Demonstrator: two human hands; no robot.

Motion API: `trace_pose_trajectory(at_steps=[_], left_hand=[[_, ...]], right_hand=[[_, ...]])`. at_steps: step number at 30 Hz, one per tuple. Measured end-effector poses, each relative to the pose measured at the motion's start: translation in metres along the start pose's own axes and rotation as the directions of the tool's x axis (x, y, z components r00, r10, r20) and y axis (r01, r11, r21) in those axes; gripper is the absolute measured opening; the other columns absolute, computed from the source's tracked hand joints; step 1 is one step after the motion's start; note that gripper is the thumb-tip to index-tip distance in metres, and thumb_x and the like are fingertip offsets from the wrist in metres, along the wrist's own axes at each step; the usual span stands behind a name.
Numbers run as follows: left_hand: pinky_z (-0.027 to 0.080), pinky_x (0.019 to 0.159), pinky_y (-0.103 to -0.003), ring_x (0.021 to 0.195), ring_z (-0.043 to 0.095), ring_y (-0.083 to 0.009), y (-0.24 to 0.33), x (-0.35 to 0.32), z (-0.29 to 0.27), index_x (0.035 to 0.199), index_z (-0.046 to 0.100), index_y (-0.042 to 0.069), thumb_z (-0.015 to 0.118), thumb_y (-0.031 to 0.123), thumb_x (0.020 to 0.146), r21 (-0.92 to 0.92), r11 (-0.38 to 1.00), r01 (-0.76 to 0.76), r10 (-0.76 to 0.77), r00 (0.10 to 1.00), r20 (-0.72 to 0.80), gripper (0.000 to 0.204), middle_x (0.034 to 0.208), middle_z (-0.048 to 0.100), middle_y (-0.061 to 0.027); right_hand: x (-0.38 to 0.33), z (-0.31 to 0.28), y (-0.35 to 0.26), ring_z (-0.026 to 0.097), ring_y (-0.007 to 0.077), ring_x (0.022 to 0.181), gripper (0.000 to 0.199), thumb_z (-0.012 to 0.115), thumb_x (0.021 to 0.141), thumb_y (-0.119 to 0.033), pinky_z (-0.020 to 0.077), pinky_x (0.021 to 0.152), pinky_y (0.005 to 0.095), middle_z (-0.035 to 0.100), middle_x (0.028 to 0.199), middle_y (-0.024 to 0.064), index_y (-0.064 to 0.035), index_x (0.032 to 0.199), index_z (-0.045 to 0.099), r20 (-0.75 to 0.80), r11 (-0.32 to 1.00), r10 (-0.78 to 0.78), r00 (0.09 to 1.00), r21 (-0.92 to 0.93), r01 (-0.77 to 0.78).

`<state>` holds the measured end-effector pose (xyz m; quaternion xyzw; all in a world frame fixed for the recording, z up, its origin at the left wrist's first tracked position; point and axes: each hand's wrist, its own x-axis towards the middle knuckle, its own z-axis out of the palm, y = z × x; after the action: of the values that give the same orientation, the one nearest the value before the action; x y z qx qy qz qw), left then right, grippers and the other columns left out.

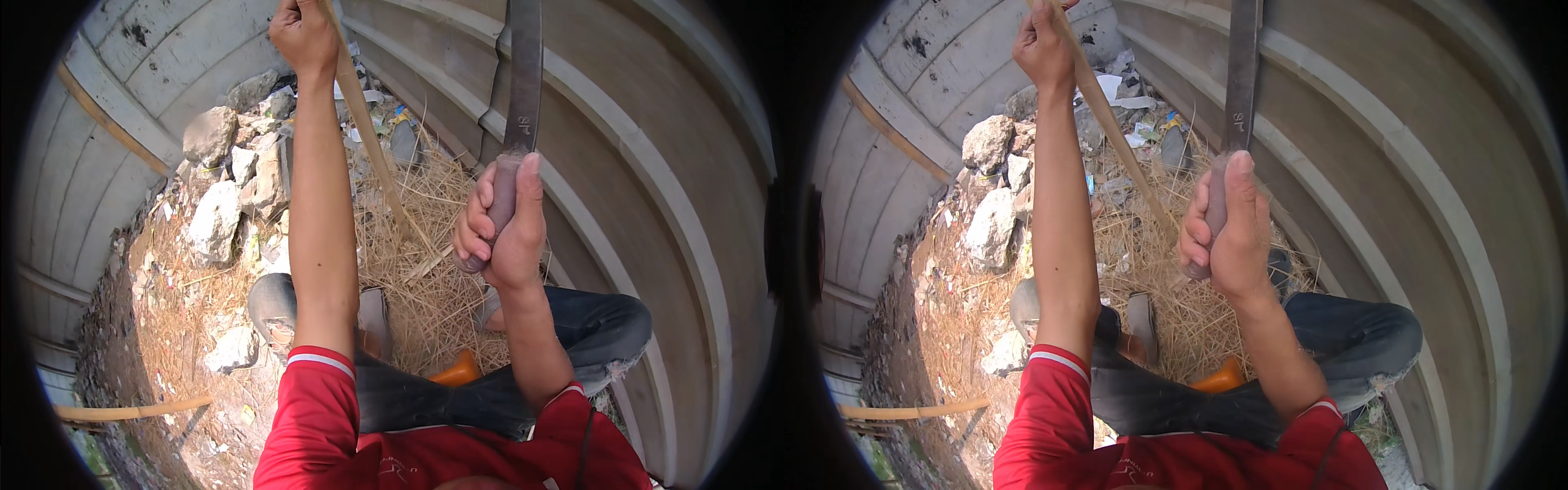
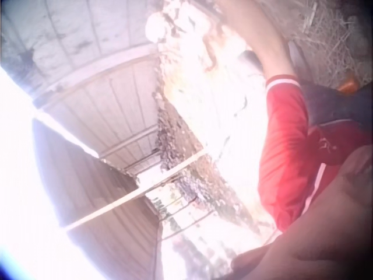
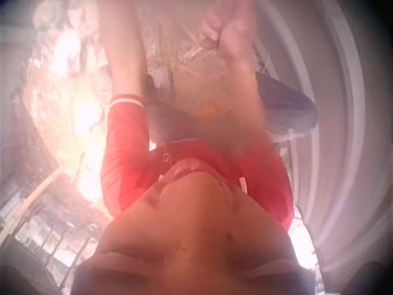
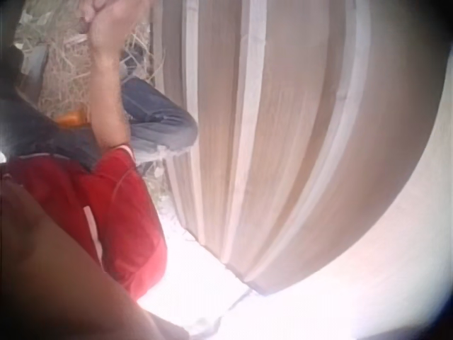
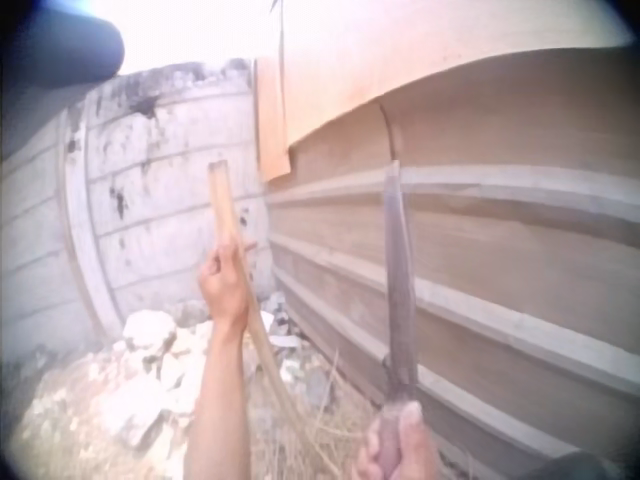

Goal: The person sits inside a large container and uses a machete to shave and shape a long wooden stick. They then switch to a utility knife to further refine the stick's surface and edges.

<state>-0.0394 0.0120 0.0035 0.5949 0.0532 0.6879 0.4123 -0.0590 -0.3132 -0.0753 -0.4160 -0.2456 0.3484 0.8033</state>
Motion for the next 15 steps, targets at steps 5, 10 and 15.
trace_pose_trajectory(at_steps=[5, 10, 15], left_hand=[[0.036, 0.054, -0.025, 0.061, 0.045, -0.0057, -0.011, 0.006, 0.012, 0.091, 0.073, 0.002, 0.056, 0.037, 0.104, -0.024, 0.993, -0.112, 0.112, 0.994, -0.020, 0.041, 0.070, 0.055, 0.0062], [0.041, 0.062, -0.024, 0.068, 0.052, -0.0046, -0.003, -0.006, 0.017, 0.095, 0.073, 0.003, 0.055, 0.040, 0.104, 0.033, 0.989, -0.145, 0.146, 0.989, -0.022, 0.042, 0.083, 0.070, -0.0021], [0.043, 0.080, -0.029, 0.092, 0.057, -0.0110, -0.006, -0.003, -0.022, 0.129, 0.056, 0.003, 0.047, 0.053, 0.104, 0.073, 0.994, -0.086, 0.081, 0.994, 0.077, 0.056, 0.110, 0.070, -0.0102]], right_hand=[[-0.006, 0.010, 0.082, 0.040, 0.0085, 0.042, 0.055, 0.045, 0.103, -0.059, 0.0362, 0.040, 0.0271, 0.041, 0.054, 0.0001, -0.0075, 0.083, 0.045, -0.153, 0.883, -0.432, 0.889, 0.129, 0.451], [-0.112, -0.094, 0.227, 0.038, 0.0104, 0.043, 0.047, 0.058, 0.098, -0.057, 0.0388, 0.045, 0.0309, 0.038, 0.058, -0.0020, -0.0132, 0.085, 0.046, -0.383, 0.535, 0.833, 0.400, 0.369, -0.760], [-0.119, -0.131, 0.186, 0.041, 0.0112, 0.043, 0.050, 0.061, 0.096, -0.057, 0.0424, 0.044, 0.0336, 0.041, 0.060, -0.0015, -0.0119, 0.080, 0.047, -0.375, 0.634, 0.752, 0.542, 0.187, -0.750]])
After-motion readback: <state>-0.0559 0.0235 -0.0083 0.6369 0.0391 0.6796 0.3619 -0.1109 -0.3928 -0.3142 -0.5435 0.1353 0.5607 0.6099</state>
